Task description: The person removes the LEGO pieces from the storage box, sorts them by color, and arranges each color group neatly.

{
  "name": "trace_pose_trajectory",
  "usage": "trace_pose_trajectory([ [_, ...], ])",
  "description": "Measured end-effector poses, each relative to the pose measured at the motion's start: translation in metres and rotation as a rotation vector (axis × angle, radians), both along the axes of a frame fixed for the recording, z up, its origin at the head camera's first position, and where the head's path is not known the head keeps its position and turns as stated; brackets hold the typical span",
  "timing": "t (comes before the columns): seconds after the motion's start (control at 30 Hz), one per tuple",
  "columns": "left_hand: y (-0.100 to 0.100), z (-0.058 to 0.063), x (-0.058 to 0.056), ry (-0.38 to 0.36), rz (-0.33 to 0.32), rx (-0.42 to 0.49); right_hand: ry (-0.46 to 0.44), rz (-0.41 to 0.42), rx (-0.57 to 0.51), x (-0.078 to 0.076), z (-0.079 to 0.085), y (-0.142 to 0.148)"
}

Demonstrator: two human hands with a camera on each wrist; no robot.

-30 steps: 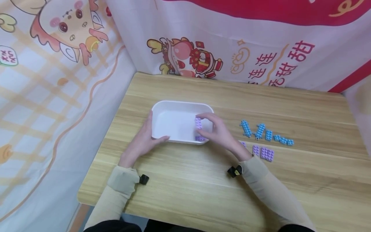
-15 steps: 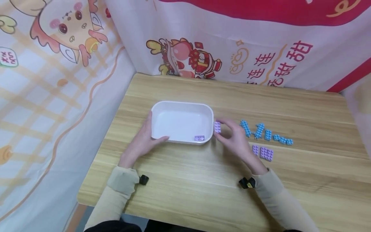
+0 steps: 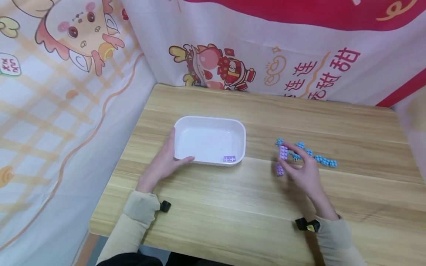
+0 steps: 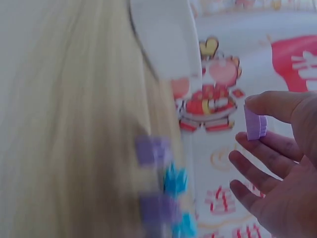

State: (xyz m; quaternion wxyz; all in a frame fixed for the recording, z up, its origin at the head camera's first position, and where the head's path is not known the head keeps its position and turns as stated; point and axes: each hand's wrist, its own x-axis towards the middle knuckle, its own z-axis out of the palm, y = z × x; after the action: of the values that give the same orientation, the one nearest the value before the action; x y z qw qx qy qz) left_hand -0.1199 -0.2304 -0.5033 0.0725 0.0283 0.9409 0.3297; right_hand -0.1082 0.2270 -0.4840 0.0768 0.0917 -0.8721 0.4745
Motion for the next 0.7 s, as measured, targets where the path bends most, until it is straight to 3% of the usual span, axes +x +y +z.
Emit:
trace_pose_trajectory([
  [0.2, 0.001, 0.002, 0.001, 0.001, -0.002, 0.004, 0.023, -0.079, 0.034, 0.017, -0.013, 0.038],
  [0.47, 0.001, 0.001, 0.001, 0.014, -0.005, 0.016, -0.039, -0.167, 0.12, 0.037, -0.024, 0.082],
  [0.7, 0.001, 0.0, 0.001, 0.018, -0.005, 0.009, -0.132, -0.142, 0.169, 0.049, -0.026, 0.105],
])
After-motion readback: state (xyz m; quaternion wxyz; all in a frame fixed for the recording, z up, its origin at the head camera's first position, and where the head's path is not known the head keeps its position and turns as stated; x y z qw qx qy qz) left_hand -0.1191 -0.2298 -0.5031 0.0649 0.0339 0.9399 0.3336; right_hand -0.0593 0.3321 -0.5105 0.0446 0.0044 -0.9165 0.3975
